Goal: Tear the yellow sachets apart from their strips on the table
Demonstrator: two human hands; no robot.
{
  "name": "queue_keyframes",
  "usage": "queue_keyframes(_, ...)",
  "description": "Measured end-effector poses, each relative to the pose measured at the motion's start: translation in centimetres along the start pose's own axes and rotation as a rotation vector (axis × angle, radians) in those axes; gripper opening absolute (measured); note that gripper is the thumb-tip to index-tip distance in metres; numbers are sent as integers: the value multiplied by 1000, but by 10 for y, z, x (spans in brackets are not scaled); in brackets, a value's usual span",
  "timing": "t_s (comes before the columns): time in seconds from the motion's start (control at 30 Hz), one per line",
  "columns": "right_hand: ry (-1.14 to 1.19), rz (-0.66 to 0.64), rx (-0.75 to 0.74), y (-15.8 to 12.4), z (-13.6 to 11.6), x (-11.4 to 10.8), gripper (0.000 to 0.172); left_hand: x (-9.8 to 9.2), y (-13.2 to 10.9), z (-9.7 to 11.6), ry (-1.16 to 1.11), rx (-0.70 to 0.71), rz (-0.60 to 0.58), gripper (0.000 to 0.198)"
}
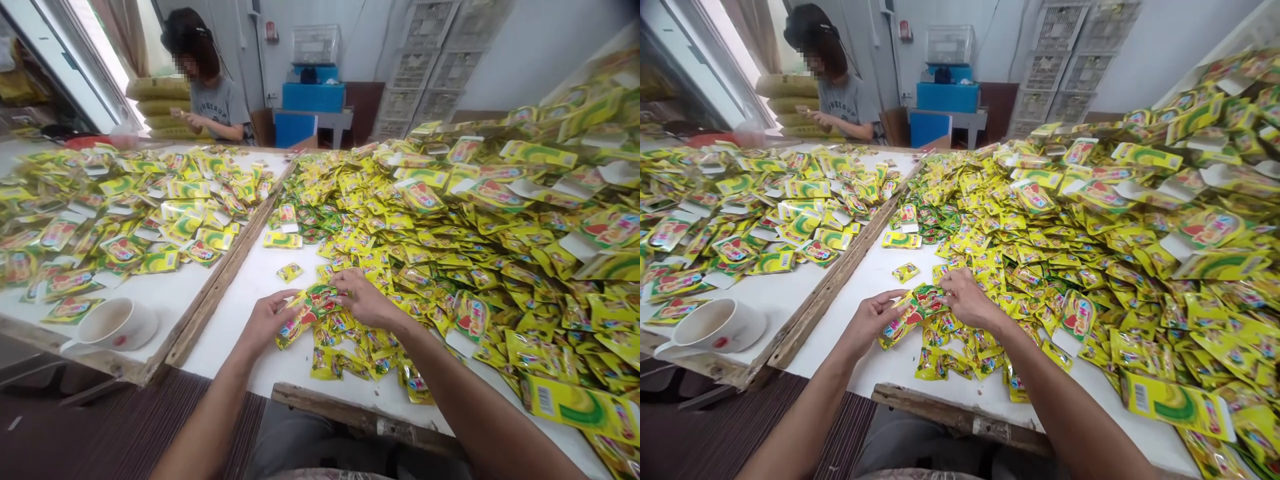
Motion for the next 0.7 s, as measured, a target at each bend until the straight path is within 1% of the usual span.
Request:
queue_keyframes(0.1, -52, -132, -40, 4, 1, 2, 13, 4, 1, -1, 10, -14, -52, 55)
queue_keyframes(0.17, -78, -181, -65, 5, 0, 2, 14, 6, 1, -3, 2, -19, -76, 56)
queue_keyframes(0.3, -138, -187, -33, 5, -2, 3, 10, 7, 0, -5, 50, 1, -79, 51)
queue_keyframes(0.37, -144, -177, -3, 3, -4, 5, 11, 7, 1, -6, 55, -4, -80, 53)
queue_keyframes(0.47, -54, -105, 30, -1, -6, 6, 12, 6, 1, -10, 5, -39, -45, 54)
queue_keyframes(0.6, 114, 98, 67, -5, -2, 3, 13, 7, 1, -12, -37, -57, -48, 52)
queue_keyframes(0.63, 121, 137, 72, -5, -1, 2, 10, 8, 1, -13, -43, -56, -47, 51)
queue_keyframes(0.7, 92, 178, 58, -5, -3, 1, 6, 8, 0, -12, -61, -56, -39, 51)
Point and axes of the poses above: each hand's wrist, its own y-axis towards the middle knuckle, its own x-axis out of the palm, z = x × y, the point moved 6 cm from there along y, towards the middle knuckle, and after that the axes turned 5 degrees about x, right-handed, at the moved point
